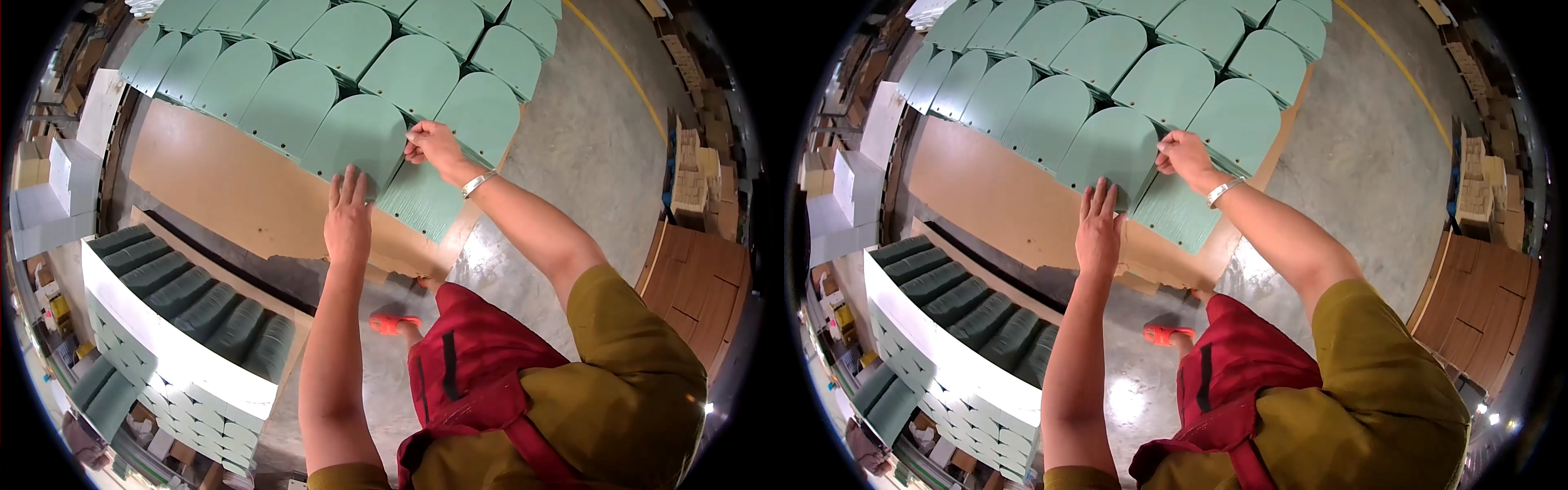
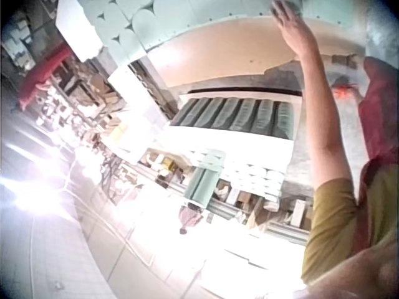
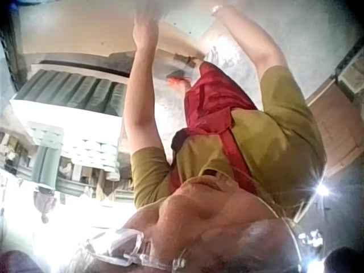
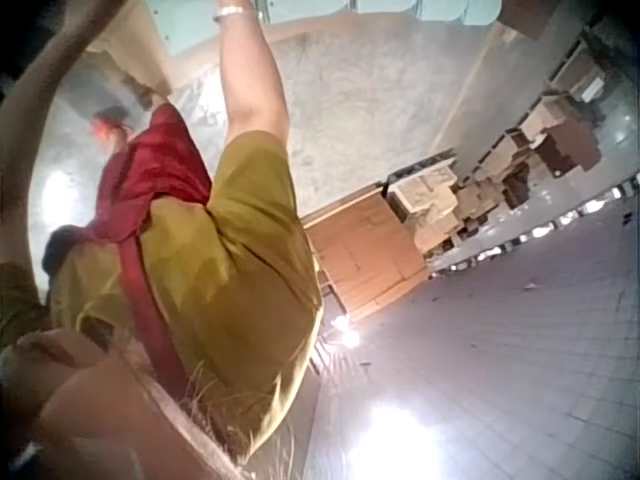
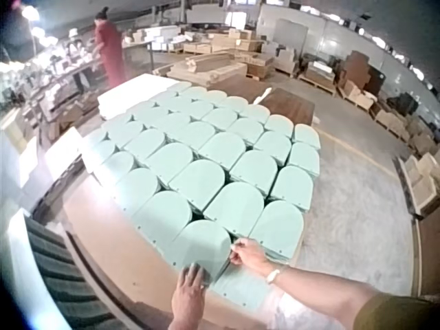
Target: The person cleans a stack of green curved furniture components by wiping the exterior surfaces with a cloth, applying a liquid from a bottle to the cloth, and then stacking the cleaned items on a nearby pallet.
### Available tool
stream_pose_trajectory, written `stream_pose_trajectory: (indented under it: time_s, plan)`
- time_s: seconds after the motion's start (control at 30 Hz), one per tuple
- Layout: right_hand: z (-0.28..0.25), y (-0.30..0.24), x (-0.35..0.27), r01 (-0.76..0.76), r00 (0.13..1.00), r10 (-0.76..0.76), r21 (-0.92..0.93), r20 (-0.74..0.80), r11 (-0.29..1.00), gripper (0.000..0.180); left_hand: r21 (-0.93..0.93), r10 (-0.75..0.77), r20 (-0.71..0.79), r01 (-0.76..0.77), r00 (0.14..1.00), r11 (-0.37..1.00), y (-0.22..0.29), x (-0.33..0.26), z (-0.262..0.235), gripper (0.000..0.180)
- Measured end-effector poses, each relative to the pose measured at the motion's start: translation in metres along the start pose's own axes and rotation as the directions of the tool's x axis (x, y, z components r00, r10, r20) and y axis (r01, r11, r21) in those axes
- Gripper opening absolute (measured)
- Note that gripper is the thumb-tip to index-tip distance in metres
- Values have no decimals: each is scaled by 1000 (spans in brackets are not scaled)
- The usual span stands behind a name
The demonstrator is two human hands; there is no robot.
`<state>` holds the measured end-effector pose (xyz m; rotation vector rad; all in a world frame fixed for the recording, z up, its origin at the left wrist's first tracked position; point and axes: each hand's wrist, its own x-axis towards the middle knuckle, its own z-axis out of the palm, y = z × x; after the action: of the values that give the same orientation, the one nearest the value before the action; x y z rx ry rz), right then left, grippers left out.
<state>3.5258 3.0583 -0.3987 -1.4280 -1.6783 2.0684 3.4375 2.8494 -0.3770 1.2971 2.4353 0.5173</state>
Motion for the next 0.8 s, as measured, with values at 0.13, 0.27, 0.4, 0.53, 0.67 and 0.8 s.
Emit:
stream_pose_trajectory:
  time_s: [0.13,0.27,0.4,0.53,0.67,0.8]
  plan:
    - [-5,-5,-4,-41,998,37,98,45,994,16,20,1,-10,-1,1000,1000,0,0,0,53]
    - [0,-7,-4,-59,998,60,47,-1,997,15,61,27,-51,-24,998,998,-2,0,3,54]
    - [0,0,-8,-65,998,64,117,11,991,15,0,-16,25,16,1000,1000,0,0,-1,54]
    - [-2,-4,-10,-107,994,104,191,30,976,14,10,-7,27,7,1000,1000,-2,0,0,55]
    - [0,10,-12,-149,989,150,264,15,953,11,-3,5,18,-5,1000,1000,-1,-1,1,54]
    - [6,67,-93,-17,974,-7,103,225,995,9,80,40,-44,-36,998,996,-6,-1,7,53]
